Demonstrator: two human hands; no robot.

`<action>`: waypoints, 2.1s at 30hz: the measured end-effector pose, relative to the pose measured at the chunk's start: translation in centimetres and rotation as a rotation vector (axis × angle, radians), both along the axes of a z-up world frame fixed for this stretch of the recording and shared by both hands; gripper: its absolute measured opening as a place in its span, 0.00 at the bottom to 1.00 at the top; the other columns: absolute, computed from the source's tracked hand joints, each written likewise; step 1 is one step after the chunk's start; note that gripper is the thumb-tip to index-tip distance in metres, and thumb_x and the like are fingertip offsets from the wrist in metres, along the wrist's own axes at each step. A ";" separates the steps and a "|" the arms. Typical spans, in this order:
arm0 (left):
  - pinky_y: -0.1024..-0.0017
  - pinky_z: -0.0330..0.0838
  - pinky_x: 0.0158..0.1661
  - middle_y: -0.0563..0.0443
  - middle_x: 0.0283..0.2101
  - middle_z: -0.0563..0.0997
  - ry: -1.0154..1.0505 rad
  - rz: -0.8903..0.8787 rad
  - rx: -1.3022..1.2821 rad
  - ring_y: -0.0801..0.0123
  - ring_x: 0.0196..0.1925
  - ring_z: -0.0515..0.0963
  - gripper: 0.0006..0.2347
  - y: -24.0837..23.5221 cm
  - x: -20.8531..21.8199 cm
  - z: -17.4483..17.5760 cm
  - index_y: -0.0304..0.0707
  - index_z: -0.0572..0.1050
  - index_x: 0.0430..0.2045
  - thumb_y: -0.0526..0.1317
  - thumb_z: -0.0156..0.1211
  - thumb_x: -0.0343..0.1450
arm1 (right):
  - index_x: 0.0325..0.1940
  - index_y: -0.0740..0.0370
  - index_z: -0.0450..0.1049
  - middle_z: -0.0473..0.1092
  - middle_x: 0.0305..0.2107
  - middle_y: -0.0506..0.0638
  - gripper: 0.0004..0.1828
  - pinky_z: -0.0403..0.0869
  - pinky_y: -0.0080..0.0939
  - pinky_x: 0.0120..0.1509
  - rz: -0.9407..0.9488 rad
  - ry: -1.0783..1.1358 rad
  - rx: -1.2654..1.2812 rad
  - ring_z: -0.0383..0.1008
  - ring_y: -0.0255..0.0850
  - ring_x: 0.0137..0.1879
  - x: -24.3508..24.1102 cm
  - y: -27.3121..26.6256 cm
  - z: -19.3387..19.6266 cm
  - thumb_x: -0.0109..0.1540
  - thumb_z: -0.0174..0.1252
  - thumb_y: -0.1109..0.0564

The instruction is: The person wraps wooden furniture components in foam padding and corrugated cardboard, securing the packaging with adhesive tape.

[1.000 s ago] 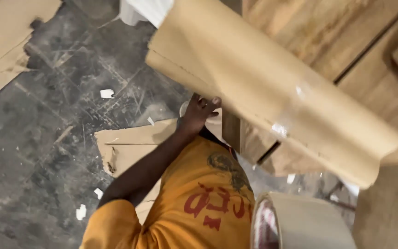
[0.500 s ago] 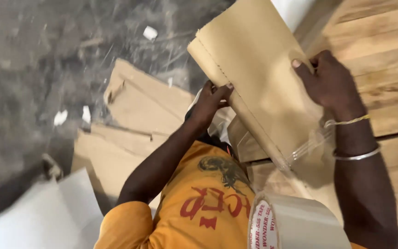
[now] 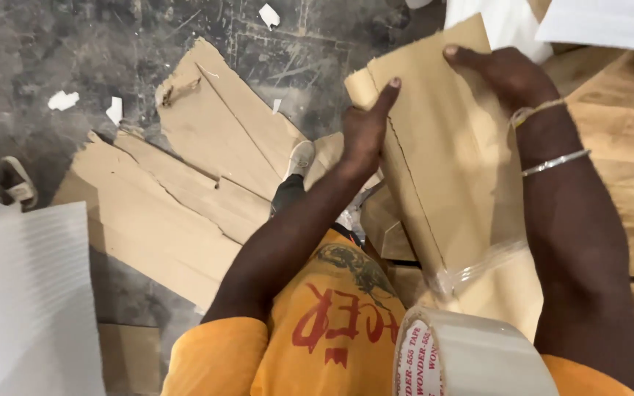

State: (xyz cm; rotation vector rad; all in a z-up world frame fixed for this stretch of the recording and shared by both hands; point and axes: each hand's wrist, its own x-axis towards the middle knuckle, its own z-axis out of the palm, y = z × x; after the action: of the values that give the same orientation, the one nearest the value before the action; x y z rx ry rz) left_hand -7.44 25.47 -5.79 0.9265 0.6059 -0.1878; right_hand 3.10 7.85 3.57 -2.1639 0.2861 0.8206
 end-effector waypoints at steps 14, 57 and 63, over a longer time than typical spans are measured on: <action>0.62 0.81 0.44 0.27 0.42 0.82 0.175 -0.034 0.500 0.49 0.42 0.87 0.26 -3.2 2.0 -2.1 0.15 0.67 0.47 0.40 0.70 0.64 | 0.45 0.72 0.80 0.77 0.37 0.67 0.28 0.75 0.52 0.47 0.347 -0.497 -0.367 0.79 0.59 0.43 0.8 -5.7 -7.5 0.61 0.77 0.43; 0.55 0.77 0.57 0.33 0.57 0.75 -0.164 0.158 -0.275 0.50 0.60 0.78 0.26 -1.5 -3.1 -11.8 0.27 0.63 0.67 0.49 0.57 0.79 | 0.47 0.64 0.80 0.67 0.52 0.52 0.07 0.72 0.38 0.53 0.442 -0.606 0.117 0.71 0.39 0.55 -4.5 -2.8 -0.2 0.67 0.63 0.58; 0.57 0.79 0.56 0.41 0.56 0.79 -0.205 -0.041 -0.818 0.60 0.56 0.82 0.22 -1.0 -2.3 -10.5 0.35 0.66 0.63 0.49 0.55 0.77 | 0.47 0.67 0.81 0.73 0.49 0.51 0.04 0.74 0.38 0.61 0.507 -0.587 0.208 0.73 0.39 0.55 -3.8 -4.8 -2.6 0.69 0.66 0.63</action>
State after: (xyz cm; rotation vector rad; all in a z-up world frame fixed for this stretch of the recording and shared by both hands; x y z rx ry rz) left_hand -9.72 24.49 -16.32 0.1596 0.2697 -0.3401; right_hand -0.65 3.00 0.92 -2.1879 -0.6376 0.4111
